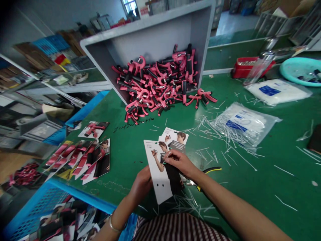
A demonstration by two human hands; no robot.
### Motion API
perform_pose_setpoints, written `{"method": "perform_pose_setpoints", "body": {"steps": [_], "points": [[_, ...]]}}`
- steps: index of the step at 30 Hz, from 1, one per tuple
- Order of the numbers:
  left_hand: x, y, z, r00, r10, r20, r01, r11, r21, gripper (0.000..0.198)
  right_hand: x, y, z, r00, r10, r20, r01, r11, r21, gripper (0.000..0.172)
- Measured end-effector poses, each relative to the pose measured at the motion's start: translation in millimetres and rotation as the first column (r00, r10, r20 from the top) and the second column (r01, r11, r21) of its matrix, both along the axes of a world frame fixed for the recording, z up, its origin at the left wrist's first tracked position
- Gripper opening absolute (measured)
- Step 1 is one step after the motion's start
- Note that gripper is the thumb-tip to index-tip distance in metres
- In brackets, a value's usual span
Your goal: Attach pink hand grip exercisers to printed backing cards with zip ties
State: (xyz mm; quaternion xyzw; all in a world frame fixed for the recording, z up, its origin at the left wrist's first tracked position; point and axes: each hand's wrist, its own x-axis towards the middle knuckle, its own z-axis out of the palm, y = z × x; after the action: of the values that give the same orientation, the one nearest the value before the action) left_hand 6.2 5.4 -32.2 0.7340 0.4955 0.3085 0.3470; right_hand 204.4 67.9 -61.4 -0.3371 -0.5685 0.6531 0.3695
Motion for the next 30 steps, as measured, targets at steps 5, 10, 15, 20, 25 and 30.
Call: {"method": "perform_pose_setpoints", "body": {"steps": [5, 10, 15, 20, 25, 30], "points": [[6.7, 11.1, -13.5, 0.996, 0.084, -0.004, -0.084, 0.995, -0.049, 0.018, 1.0, -2.6, 1.8, 0.992, 0.006, 0.129, -0.028, 0.986, 0.164, 0.021], [1.1, -0.8, -8.7, 0.997, 0.076, 0.018, -0.075, 0.996, -0.05, 0.023, -0.1, -5.0, 9.9, 0.984, -0.002, 0.177, -0.043, 0.968, 0.249, 0.016], [-3.7, -5.0, -8.7, 0.998, 0.053, 0.023, -0.052, 0.998, -0.043, 0.027, -3.0, -7.6, 13.7, 0.982, 0.01, 0.191, -0.067, 0.953, 0.296, 0.013], [-9.3, -12.0, -14.7, 0.996, 0.067, 0.059, -0.061, 0.993, -0.101, 0.026, -4.2, -9.9, 15.7, 0.98, 0.051, 0.191, -0.128, 0.901, 0.414, 0.019], [-15.3, -23.3, -19.3, 0.981, 0.172, 0.087, -0.159, 0.978, -0.139, 0.019, -7.2, -14.8, 18.2, 0.958, 0.084, 0.275, -0.205, 0.871, 0.447, 0.014], [-17.9, -25.9, -15.4, 0.979, 0.154, 0.131, -0.14, 0.984, -0.108, 0.019, -10.6, -16.1, 17.9, 0.953, 0.057, 0.299, -0.205, 0.846, 0.492, 0.012]]}}
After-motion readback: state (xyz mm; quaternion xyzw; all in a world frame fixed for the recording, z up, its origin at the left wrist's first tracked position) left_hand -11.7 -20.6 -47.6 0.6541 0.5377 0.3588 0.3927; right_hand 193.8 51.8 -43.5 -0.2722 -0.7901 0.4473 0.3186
